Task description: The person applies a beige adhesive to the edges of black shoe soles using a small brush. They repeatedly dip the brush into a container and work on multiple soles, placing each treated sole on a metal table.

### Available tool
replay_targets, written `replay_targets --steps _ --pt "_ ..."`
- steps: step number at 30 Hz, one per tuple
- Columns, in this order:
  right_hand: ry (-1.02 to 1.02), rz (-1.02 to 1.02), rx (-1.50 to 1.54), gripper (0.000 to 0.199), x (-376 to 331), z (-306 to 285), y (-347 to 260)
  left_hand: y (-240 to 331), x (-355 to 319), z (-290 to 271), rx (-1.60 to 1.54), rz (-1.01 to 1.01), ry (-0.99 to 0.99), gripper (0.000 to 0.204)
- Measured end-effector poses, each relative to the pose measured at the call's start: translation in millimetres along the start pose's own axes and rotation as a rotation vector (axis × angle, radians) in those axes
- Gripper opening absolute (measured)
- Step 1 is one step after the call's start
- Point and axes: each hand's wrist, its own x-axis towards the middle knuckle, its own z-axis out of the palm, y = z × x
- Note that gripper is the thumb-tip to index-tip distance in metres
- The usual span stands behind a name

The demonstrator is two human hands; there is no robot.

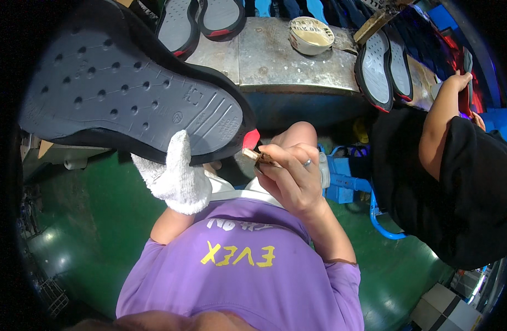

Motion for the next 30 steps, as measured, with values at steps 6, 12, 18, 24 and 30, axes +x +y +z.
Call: replay_targets --steps 6,12,18,24,30 --pt "-0.009 0.031 -0.093 0.024 -5.9 0.9 16.5 4.3 -3.1 -8.2 0.062 -0.12 -0.098 0.077" --pt "0.043 0.034 -0.059 0.024 0.9 -8.7 16.0 5.6 -8.1 -1.9 0.013 -0.055 -0.079 0.072" --pt "-0.037 -0.002 -0.026 0.024 -7.2 -1.7 13.3 -2.3 -11.6 1.2 0.033 0.028 0.001 0.067" --pt "-0.023 -0.04 -0.001 0.024 -15.2 0.6 12.1 -6.4 -10.7 5.2 0.023 0.008 0.0 0.064" --pt "-0.019 -0.047 -0.007 0.025 -21.6 -1.3 16.0 0.2 -12.1 13.2 -0.005 -0.1 -0.093 0.065"
